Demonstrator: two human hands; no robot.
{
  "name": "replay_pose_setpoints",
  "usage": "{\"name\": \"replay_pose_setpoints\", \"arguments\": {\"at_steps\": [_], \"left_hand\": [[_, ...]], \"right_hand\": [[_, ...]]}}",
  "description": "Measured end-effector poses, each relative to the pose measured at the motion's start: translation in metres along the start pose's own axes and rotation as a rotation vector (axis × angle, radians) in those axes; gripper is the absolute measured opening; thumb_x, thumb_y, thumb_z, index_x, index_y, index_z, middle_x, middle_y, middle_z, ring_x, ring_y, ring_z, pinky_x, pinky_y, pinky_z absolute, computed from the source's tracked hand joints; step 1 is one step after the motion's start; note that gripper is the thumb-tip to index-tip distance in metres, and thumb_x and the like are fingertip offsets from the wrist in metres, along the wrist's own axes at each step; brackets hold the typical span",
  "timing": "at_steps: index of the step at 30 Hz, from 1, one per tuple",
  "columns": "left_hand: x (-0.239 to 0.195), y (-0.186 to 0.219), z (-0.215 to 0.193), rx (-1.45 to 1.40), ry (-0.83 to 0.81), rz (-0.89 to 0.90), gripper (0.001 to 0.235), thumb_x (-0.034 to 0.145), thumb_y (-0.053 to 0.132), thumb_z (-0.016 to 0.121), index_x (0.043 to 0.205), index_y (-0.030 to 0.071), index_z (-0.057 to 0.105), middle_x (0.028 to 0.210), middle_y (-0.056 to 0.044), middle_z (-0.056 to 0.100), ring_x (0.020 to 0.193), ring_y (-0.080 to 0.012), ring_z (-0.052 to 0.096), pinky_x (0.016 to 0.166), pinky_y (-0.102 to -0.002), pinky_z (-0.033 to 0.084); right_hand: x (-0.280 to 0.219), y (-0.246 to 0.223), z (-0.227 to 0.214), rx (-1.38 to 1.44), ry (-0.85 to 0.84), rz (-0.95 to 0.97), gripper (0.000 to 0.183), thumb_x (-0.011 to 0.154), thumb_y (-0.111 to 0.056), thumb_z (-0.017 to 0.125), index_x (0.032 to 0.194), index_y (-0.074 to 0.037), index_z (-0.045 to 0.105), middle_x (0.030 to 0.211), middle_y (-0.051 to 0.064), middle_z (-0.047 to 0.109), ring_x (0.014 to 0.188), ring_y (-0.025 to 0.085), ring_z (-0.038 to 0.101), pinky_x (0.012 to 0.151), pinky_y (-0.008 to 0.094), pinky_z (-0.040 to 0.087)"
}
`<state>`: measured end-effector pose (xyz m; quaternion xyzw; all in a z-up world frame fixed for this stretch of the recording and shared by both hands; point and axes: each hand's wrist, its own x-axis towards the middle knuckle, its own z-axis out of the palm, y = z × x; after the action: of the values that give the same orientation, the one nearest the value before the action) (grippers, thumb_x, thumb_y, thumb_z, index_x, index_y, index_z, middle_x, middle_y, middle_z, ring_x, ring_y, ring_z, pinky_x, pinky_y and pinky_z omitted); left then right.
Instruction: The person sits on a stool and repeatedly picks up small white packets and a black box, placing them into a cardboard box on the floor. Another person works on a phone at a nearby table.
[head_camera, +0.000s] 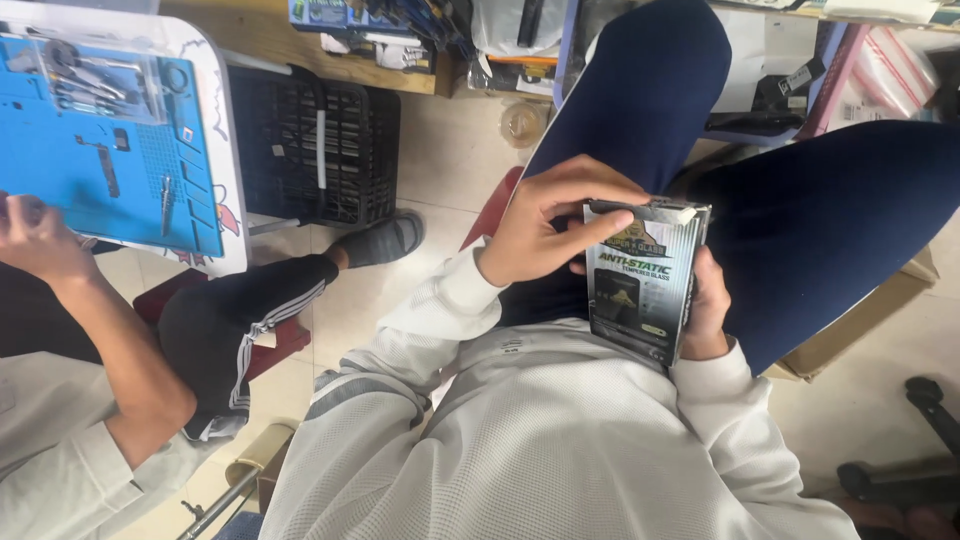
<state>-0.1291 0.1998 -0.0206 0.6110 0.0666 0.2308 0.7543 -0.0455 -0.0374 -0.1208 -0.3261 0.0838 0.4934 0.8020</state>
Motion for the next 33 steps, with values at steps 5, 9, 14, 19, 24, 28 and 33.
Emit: {"name": "replay_pose_setpoints", "arguments": {"at_steps": [5,9,14,19,24,28,33], "left_hand": [[0.001,0.0,-0.009,-0.041,-0.008,-0.111,0.018,0.098,0.009,0.073,0.115,0.012,0.077,0.107,-0.005,0.074,0.099,-0.0143,0.073,0.077,-0.029,0.065],[0.005,0.009,-0.017,0.012,-0.065,-0.138,0.015,0.098,0.011,0.073,0.112,0.011,0.078,0.107,-0.005,0.074,0.101,-0.0147,0.072,0.081,-0.029,0.065],[0.0,0.003,-0.021,0.096,-0.109,-0.131,0.014,0.1,0.013,0.072,0.113,0.012,0.077,0.11,-0.005,0.073,0.103,-0.0168,0.072,0.083,-0.031,0.065],[-0.023,-0.015,-0.021,0.266,-0.132,-0.043,0.024,0.096,0.013,0.077,0.12,0.01,0.074,0.115,-0.009,0.068,0.105,-0.0263,0.073,0.086,-0.039,0.066],[-0.03,-0.006,-0.017,0.281,-0.13,-0.087,0.034,0.099,0.021,0.076,0.131,0.014,0.068,0.121,-0.008,0.063,0.107,-0.0308,0.072,0.079,-0.039,0.067],[-0.016,0.024,-0.025,0.482,-0.186,-0.016,0.051,0.091,0.027,0.083,0.133,0.008,0.063,0.109,-0.016,0.065,0.099,-0.0385,0.073,0.076,-0.049,0.065],[-0.006,0.086,-0.038,0.609,-0.009,0.203,0.034,0.09,0.019,0.085,0.119,0.009,0.072,0.102,-0.01,0.074,0.088,-0.028,0.077,0.078,-0.038,0.065]], "right_hand": [[0.004,0.004,0.043,-0.087,-0.103,0.063,0.08,0.098,-0.05,0.049,0.147,0.013,0.043,0.135,0.04,0.056,0.12,0.052,0.061,0.1,0.072,0.047],[0.008,0.019,-0.009,-0.176,-0.065,0.046,0.077,0.096,-0.046,0.044,0.145,0.013,0.042,0.129,0.04,0.06,0.111,0.051,0.066,0.098,0.074,0.048],[0.014,0.009,0.03,-0.489,-0.127,-0.189,0.061,0.103,-0.038,0.044,0.149,0.002,0.037,0.138,0.025,0.053,0.126,0.034,0.056,0.112,0.058,0.041],[0.006,0.004,0.047,-1.025,-0.093,-0.512,0.048,0.107,-0.025,0.048,0.146,0.002,0.04,0.141,0.02,0.047,0.141,0.035,0.04,0.12,0.052,0.029],[0.017,-0.002,0.052,-1.022,-0.079,-0.544,0.019,0.103,-0.005,0.059,0.117,0.001,0.047,0.104,0.01,0.053,0.091,0.024,0.057,0.081,0.037,0.045],[0.015,-0.014,0.089,-1.144,-0.189,-0.657,0.021,0.101,-0.006,0.063,0.117,0.002,0.051,0.106,0.013,0.054,0.094,0.026,0.058,0.086,0.036,0.046],[0.03,-0.027,0.138,-0.941,-0.387,-0.833,0.061,0.106,-0.037,0.046,0.147,0.002,0.022,0.128,0.037,0.055,0.122,0.047,0.063,0.104,0.051,0.055]]}}
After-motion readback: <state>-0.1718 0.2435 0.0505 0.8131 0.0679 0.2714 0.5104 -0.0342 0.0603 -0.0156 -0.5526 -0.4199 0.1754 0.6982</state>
